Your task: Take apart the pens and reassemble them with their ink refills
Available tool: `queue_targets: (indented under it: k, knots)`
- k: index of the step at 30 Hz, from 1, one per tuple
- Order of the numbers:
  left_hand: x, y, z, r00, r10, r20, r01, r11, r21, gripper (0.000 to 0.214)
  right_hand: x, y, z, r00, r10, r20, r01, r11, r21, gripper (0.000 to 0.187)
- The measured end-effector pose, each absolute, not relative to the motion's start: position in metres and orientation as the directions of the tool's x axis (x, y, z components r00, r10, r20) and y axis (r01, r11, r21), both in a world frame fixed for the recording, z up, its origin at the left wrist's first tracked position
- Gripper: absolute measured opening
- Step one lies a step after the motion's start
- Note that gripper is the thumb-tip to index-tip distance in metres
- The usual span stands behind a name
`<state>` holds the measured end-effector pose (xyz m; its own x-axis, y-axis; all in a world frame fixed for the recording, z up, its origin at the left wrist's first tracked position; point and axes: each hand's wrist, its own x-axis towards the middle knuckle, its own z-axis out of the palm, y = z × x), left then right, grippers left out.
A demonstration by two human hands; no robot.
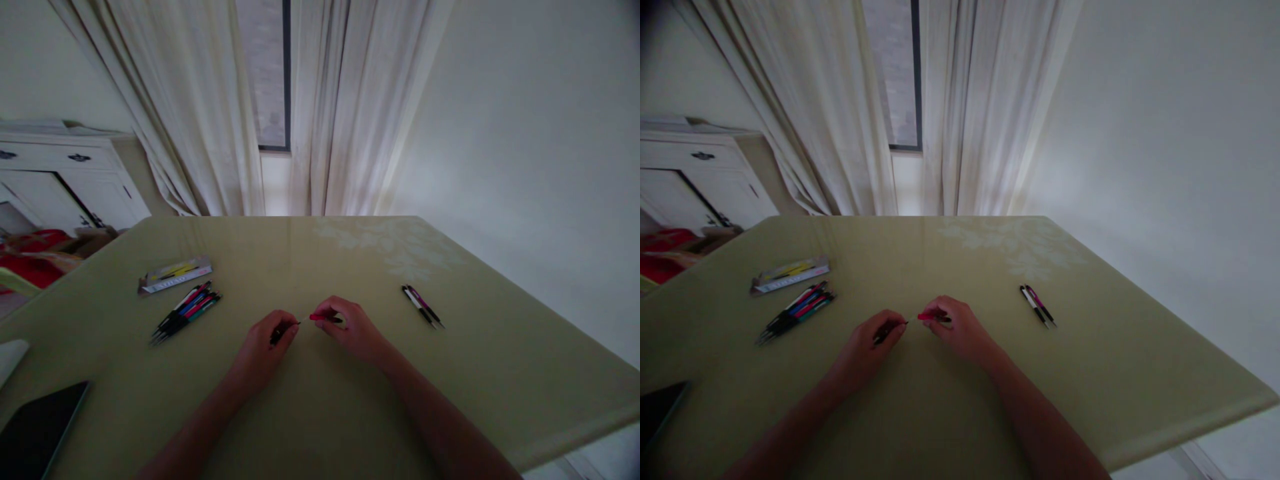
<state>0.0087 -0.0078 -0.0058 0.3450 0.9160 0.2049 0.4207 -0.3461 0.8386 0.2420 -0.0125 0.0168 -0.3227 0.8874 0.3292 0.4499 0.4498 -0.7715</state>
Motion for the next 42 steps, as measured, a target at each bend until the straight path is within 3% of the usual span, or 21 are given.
queue_targets:
  k: [9,17,26,30,37,42]
  knots:
    - [0.008,-0.009,-0.010,0.388,0.881,0.272,0.380,-0.421,0.823,0.014,0.238,-0.012,0.012,-0.439,0.823,0.361,0.477,0.554,-0.682,0.011]
    - [0.008,-0.009,-0.006,0.243,0.952,0.186,0.168,-0.230,0.959,0.026,0.232,-0.018,0.014,-0.390,0.873,0.292,0.475,0.463,-0.749,0.016]
    - [0.006,-0.005,-0.004,0.298,0.953,0.060,0.039,-0.075,0.996,0.035,0.233,-0.017,0.013,-0.348,0.862,0.369,0.471,0.501,-0.726,0.018]
    - [0.008,-0.007,-0.007,0.241,0.967,0.081,0.062,-0.099,0.993,0.036,0.231,-0.019,0.011,-0.333,0.844,0.421,0.513,0.537,-0.670,0.017]
    - [0.008,-0.011,-0.003,0.223,0.965,0.138,0.098,-0.162,0.982,0.030,0.227,-0.021,0.011,-0.343,0.899,0.270,0.513,0.421,-0.748,0.026]
    - [0.010,-0.011,-0.004,0.261,0.961,0.091,0.090,-0.118,0.989,0.034,0.229,-0.019,0.007,-0.313,0.886,0.344,0.469,0.458,-0.755,0.022]
